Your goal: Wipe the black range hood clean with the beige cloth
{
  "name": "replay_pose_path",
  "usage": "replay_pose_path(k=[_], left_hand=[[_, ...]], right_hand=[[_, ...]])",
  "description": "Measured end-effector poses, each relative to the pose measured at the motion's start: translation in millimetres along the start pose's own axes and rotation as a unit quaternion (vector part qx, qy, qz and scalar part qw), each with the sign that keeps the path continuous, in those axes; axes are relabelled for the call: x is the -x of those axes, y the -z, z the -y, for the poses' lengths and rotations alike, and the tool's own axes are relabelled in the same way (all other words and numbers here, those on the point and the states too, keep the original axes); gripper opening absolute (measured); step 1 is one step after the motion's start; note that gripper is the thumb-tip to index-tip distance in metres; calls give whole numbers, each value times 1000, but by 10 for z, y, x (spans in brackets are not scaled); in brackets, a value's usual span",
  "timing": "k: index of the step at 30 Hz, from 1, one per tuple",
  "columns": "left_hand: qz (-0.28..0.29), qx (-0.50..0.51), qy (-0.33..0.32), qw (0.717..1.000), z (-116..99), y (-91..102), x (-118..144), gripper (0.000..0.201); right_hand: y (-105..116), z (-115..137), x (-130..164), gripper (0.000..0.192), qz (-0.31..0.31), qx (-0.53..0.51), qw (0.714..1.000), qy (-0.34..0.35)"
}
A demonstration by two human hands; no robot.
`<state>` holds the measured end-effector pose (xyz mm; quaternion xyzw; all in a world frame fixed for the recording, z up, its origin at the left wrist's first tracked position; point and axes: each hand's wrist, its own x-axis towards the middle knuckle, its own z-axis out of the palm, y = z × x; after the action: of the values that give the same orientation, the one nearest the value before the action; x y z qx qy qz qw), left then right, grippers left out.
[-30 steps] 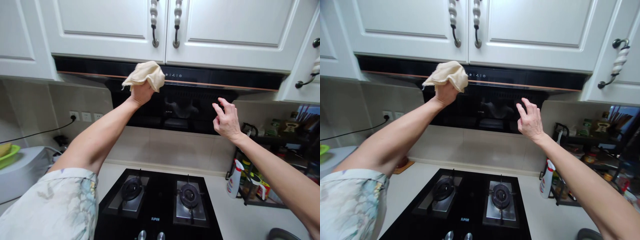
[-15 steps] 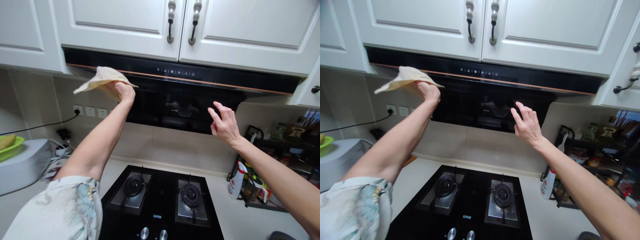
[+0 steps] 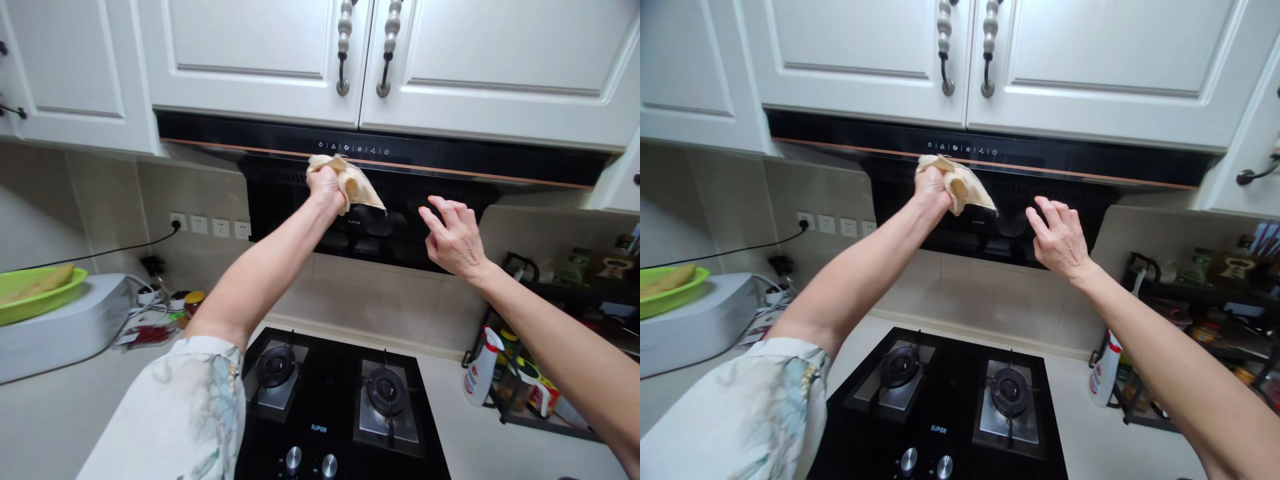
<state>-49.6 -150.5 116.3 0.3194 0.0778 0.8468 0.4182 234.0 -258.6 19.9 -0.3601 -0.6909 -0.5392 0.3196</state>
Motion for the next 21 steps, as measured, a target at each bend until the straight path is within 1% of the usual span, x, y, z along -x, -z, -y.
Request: replay_pose_path(k=[2, 4, 6, 9, 12, 14, 15, 17, 19, 21], left_hand=[[-30, 32, 31, 999, 103, -198, 264, 27], [-26, 41, 57, 997, 197, -350, 463, 26], [6, 36, 91, 995, 334, -486, 629, 25], [64, 30, 145, 987, 660, -726, 857, 24], [100, 39, 159, 981, 1012, -993, 1046, 23], [120, 36, 164, 978, 1158, -1126, 1134, 20], [128, 31, 168, 977, 1191, -1168, 1162, 18], [140, 19, 174, 975, 1180, -1193, 1179, 16], [140, 16, 169, 975, 1088, -1145, 1139, 16], [132, 23, 156, 979, 949, -1035, 1042, 18]], right_hand=[[9, -90, -73, 58, -8, 13, 1000, -21], [11, -203, -133, 55, -15, 22, 999, -45], [-2, -332, -177, 53, -27, 26, 997, -65], [-45, -541, -226, 55, -64, 27, 994, -85], [-102, -766, -261, 59, -108, 32, 988, -103], [-149, -913, -264, 62, -119, 30, 985, -119], [-175, -981, -257, 63, -118, 27, 984, -128], [-235, -1093, -222, 68, -113, 21, 983, -145], [-297, -1166, -168, 73, -109, 15, 982, -155], [-353, -1201, -106, 76, -110, 20, 982, -150]])
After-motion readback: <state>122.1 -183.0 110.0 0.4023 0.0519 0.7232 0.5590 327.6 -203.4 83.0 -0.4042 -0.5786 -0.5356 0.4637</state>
